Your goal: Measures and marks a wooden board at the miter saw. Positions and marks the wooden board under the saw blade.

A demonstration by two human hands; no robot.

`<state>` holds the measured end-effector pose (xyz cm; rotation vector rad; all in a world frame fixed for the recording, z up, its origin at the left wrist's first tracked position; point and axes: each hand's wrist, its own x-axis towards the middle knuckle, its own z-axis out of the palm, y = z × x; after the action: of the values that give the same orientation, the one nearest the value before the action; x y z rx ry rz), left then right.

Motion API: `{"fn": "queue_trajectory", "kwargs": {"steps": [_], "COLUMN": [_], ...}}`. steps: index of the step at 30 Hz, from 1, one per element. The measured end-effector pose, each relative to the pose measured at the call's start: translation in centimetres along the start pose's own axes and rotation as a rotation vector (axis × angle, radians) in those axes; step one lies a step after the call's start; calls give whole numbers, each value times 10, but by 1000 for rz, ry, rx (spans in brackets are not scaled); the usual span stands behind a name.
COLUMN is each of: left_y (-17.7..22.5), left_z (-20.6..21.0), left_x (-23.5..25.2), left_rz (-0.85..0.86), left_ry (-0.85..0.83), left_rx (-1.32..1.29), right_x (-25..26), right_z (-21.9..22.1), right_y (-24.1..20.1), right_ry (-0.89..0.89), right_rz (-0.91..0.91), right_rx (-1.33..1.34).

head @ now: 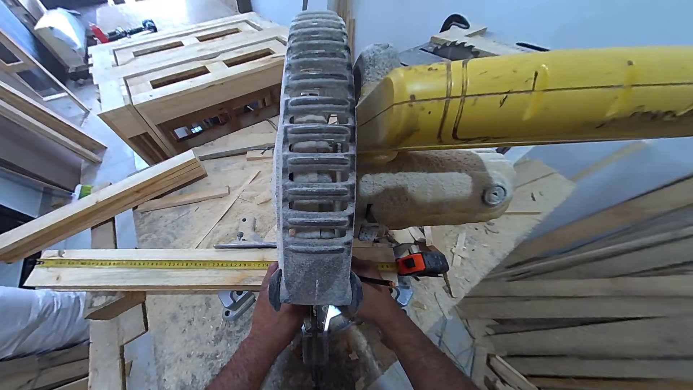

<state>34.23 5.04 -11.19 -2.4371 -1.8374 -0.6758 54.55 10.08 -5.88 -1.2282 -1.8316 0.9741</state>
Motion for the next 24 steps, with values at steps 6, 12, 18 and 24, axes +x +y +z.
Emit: {"fn": "queue_trajectory", "kwargs": {"steps": [6, 12, 18, 24], "left_y": [1, 0, -1, 3], "left_z": [0, 1, 1, -3], "left_x": [0, 0, 1, -4], "left_rz": [-12, -3, 3, 37], "left_ry": [-4, 8, 37, 84], "left_rx": [-14, -13, -17, -81], "right_x": [-1, 0, 5, -27], "right_z": [0, -1, -12, -27], "right_y": [-1, -5, -19, 12], "right_ry": [13, 5, -151, 414], "right_rz": [-9, 17, 170, -337], "right_rx": [11, 2, -47, -131]}}
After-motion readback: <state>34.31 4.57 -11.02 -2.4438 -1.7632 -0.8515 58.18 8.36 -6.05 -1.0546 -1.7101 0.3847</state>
